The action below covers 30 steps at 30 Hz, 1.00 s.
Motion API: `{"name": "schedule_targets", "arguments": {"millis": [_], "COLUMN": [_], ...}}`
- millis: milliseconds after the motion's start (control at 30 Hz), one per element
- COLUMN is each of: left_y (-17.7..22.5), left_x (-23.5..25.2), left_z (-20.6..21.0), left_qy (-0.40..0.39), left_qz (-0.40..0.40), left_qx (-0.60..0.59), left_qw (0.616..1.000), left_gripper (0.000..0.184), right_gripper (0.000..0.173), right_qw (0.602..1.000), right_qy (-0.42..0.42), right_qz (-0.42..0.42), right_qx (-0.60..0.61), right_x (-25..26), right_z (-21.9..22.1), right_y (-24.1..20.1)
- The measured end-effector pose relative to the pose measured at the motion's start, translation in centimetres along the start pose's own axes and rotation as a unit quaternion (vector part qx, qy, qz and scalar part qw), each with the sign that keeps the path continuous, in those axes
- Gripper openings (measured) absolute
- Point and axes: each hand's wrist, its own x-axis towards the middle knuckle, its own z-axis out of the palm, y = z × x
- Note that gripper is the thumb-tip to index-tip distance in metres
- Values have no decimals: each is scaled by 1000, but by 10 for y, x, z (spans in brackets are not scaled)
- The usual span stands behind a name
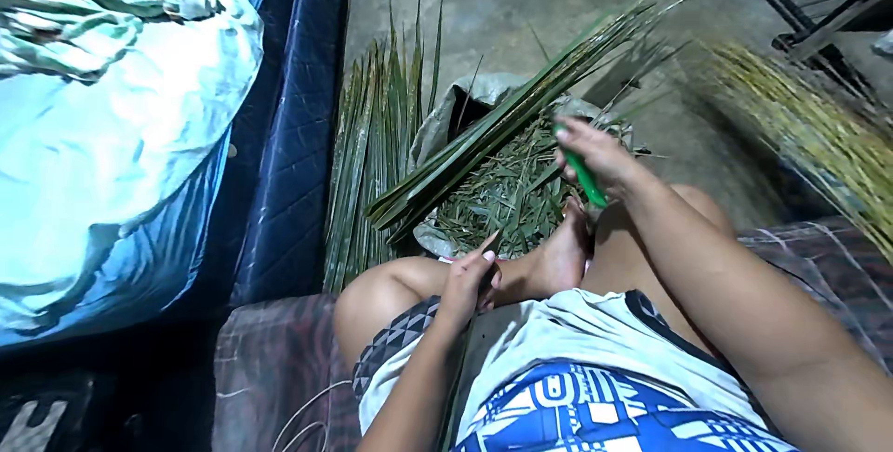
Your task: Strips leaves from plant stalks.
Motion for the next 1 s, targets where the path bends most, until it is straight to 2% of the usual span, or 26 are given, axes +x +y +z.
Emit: {"name": "schedule_targets", "arguments": {"millis": [100, 167, 233, 367, 467, 567, 667, 767, 900, 1000], "left_y": [1, 2, 3, 3, 2, -1, -3, -6, -7, -4], "left_x": [1, 1, 0, 0, 2, 8, 9, 10, 10, 11], "left_z": [1, 2, 2, 4, 10, 9, 5, 1, 3, 4], "left_qy": [10, 12, 13, 12, 52, 94, 125, 151, 157, 132], "left_qz": [11, 11, 5, -4, -1, -7, -6, 5, 6, -1], "left_qx": [29, 41, 53, 91, 143, 194, 224, 247, 310, 337], "left_qw": [999, 999, 998, 996, 988, 976, 966, 957, 938, 932], "left_gripper": [48, 48, 50, 53, 47, 45, 40, 28, 30, 41], "right_gripper": [45, 40, 38, 39, 44, 44, 31, 26, 33, 36], "right_qw": [974, 960, 964, 989, 986, 946, 895, 853, 793, 799], "right_qy": [-196, -237, -214, -100, -69, -149, -258, -305, -275, -181], "right_qz": [108, 151, 159, 109, 65, 71, 42, 7, 3, 41], "right_qx": [-26, -14, -1, 7, -137, -279, -362, -424, -544, -572], "right_x": [-19, -21, -16, -1, 0, -16, -39, -57, -61, -41], "right_z": [25, 39, 40, 30, 30, 45, 69, 86, 95, 87], "right_y": [8, 13, 17, 20, 20, 20, 22, 26, 25, 19]}}
